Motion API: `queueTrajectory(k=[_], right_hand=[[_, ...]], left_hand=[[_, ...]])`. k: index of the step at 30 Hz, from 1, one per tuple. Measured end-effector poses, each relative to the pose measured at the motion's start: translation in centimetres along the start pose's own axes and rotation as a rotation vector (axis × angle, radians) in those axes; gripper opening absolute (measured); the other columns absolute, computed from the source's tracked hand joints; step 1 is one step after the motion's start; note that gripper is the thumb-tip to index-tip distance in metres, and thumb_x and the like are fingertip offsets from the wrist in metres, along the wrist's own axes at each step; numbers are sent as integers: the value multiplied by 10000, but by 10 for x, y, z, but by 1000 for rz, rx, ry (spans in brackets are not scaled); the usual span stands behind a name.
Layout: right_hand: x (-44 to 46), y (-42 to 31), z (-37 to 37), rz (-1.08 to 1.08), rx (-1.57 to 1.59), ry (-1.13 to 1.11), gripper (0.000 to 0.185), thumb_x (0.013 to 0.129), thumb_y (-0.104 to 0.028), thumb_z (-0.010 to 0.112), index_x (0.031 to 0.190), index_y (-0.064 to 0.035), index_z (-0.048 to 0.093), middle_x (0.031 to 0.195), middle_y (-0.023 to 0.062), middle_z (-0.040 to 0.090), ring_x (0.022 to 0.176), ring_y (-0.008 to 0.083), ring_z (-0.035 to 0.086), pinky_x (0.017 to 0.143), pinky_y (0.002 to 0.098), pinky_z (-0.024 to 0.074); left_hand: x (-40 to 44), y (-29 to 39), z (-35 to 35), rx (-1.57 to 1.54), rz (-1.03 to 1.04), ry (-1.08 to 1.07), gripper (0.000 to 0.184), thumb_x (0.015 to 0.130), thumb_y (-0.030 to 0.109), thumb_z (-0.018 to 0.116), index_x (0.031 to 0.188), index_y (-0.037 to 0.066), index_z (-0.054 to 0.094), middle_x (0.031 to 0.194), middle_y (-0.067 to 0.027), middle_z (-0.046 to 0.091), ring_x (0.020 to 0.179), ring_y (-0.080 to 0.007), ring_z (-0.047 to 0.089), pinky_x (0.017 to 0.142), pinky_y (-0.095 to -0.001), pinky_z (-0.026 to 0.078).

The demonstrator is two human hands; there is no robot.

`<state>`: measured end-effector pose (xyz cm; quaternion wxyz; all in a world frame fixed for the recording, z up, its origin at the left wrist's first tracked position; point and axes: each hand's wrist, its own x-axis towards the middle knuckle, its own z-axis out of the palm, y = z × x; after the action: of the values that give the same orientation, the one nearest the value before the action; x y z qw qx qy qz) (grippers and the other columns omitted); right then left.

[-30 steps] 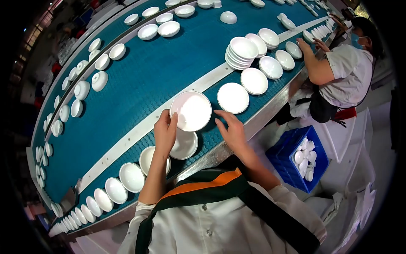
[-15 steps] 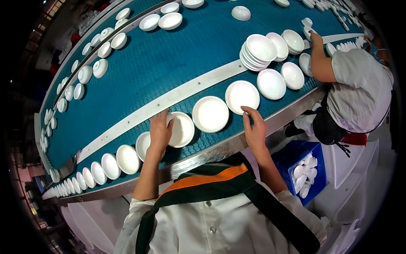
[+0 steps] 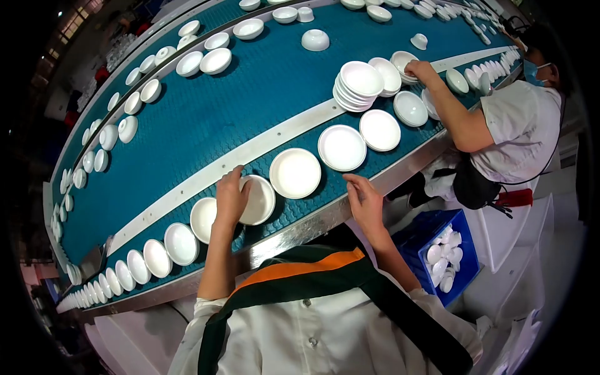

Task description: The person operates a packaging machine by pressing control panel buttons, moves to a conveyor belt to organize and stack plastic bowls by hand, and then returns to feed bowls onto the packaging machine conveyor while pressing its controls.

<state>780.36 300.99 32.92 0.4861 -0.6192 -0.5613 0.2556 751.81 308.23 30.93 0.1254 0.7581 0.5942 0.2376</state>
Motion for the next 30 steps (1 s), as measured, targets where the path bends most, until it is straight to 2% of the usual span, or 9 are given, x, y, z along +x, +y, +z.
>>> queueTrajectory(k=[2, 7, 11, 16, 18, 20, 22, 25, 30], right_hand=[[-4, 4, -8, 18, -78, -30, 173, 801, -11, 529, 965, -19, 584, 865, 122, 594, 716, 203, 596, 625, 260, 465], [6, 24, -30, 20, -108, -30, 177, 806, 1, 522, 972, -4, 581, 886, 122, 600, 747, 182, 600, 660, 263, 471], [38, 44, -34, 41, -89, -144, 182, 819, -23, 519, 989, -6, 582, 913, 125, 600, 785, 183, 594, 683, 269, 468], [93, 49, -33, -94, 29, -325, 186, 815, -49, 524, 993, -39, 576, 926, 128, 591, 800, 224, 586, 700, 287, 456], [113, 59, -42, -208, -22, -330, 191, 807, -55, 529, 992, -39, 572, 938, 136, 588, 853, 268, 574, 733, 315, 450], [129, 77, -57, -218, -52, -319, 191, 800, -57, 529, 985, -37, 573, 956, 145, 584, 890, 297, 561, 768, 333, 436], [141, 96, -75, -159, -61, -300, 188, 802, -53, 527, 983, -32, 573, 956, 144, 584, 886, 291, 564, 769, 330, 436], [151, 131, -99, -142, -79, -257, 186, 805, -46, 521, 983, -26, 571, 957, 148, 584, 881, 287, 566, 775, 328, 435], [165, 154, -113, -152, -183, -291, 216, 810, -51, 516, 1020, -19, 551, 987, 155, 572, 943, 308, 527, 809, 348, 412]], left_hand=[[18, 28, 12, 1, 133, 82, 327, 751, 142, 605, 1036, 2, 531, 755, -135, 608, 743, -308, 562, 718, -403, 400], [20, 31, 54, 90, -8, -138, 143, 761, 98, 539, 876, 35, 485, 591, -156, 566, 607, -332, 560, 719, -425, 388], [24, 31, 54, 136, -129, -225, 251, 754, 90, 537, 996, 31, 506, 709, -171, 594, 704, -330, 572, 765, -415, 390], [51, 66, 54, 42, -48, 100, 361, 751, 210, 621, 1037, 5, 538, 928, -184, 593, 846, -338, 549, 809, -401, 399], [60, 84, 69, 3, -23, 151, 371, 748, 268, 633, 1012, 18, 559, 848, -146, 618, 865, -324, 540, 791, -397, 401], [61, 104, 79, -103, -136, -131, 344, 755, 278, 627, 979, 25, 562, 714, -136, 609, 782, -320, 548, 770, -388, 401], [60, 107, 98, 123, -71, -152, 226, 753, 174, 596, 925, 37, 543, 594, -152, 564, 639, -333, 528, 745, -380, 397], [58, 111, 107, 155, -197, -191, 244, 738, 114, 576, 967, 39, 537, 684, -166, 585, 710, -337, 541, 752, -380, 398], [88, 134, 121, 121, -31, 98, 385, 704, 143, 635, 1050, 15, 524, 962, -156, 565, 915, -316, 519, 821, -395, 389]])
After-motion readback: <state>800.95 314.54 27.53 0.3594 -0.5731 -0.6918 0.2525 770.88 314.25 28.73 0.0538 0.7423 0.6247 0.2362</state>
